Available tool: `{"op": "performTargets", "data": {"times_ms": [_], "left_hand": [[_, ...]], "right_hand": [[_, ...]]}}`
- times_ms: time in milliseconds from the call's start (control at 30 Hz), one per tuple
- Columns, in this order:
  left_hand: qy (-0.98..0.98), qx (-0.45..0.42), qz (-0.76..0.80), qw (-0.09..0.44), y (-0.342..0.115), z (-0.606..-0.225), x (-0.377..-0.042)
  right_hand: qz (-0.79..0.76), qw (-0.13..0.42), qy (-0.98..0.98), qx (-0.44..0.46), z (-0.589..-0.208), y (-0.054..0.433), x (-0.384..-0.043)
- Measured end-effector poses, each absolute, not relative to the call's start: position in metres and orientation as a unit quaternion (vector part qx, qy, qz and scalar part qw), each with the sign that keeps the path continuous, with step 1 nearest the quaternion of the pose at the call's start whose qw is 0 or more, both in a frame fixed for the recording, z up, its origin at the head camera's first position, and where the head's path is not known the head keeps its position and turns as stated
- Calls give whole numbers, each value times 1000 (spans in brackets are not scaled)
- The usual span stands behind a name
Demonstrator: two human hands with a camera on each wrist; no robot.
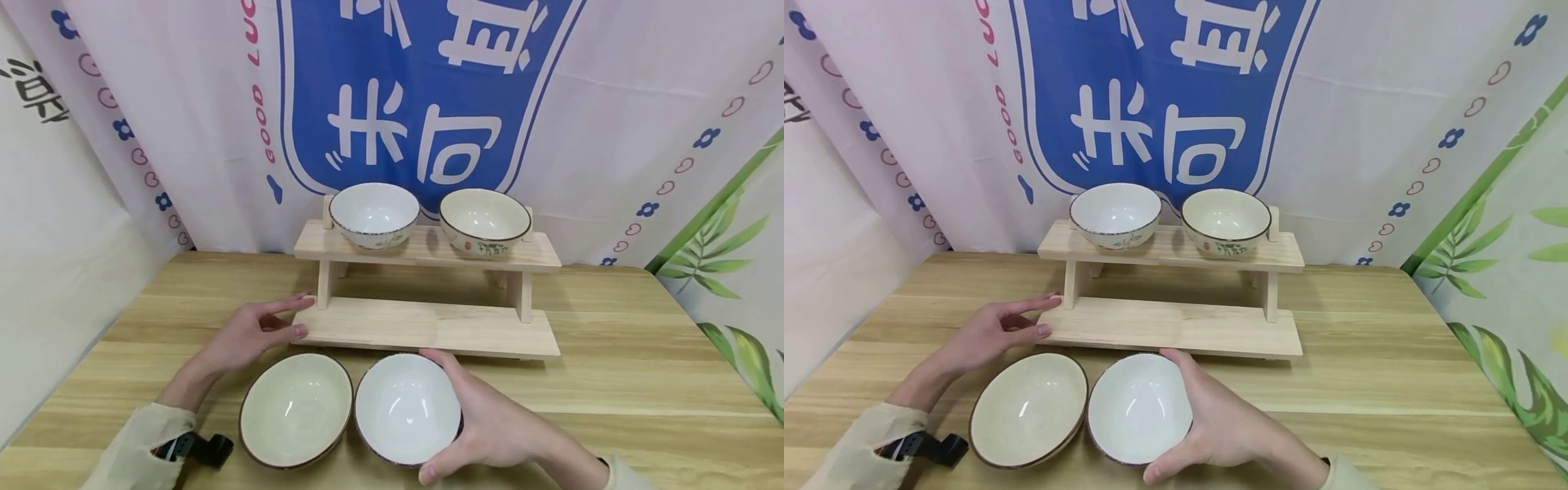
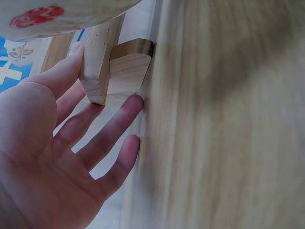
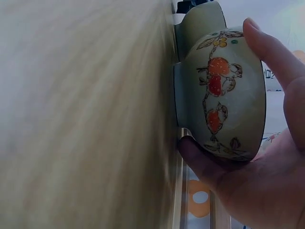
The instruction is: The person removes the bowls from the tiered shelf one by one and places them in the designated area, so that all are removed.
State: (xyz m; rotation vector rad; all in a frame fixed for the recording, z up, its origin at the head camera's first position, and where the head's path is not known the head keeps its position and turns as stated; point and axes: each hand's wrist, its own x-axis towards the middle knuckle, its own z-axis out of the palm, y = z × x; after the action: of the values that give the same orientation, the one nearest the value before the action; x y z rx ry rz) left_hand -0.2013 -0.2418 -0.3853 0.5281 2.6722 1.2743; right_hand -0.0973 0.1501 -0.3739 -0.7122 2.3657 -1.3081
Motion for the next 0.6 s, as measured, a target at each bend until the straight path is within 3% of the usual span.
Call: {"op": "performTargets", "data": {"times_ms": [367,600], "left_hand": [[888,176,420,62,-241,-385,-201],[890,178,417,58,-241,-385,-200]], "right_hand": [[-449,172,843,-242,-371,150,-95],[-452,145,851,-225,-364,152,-99]]}}
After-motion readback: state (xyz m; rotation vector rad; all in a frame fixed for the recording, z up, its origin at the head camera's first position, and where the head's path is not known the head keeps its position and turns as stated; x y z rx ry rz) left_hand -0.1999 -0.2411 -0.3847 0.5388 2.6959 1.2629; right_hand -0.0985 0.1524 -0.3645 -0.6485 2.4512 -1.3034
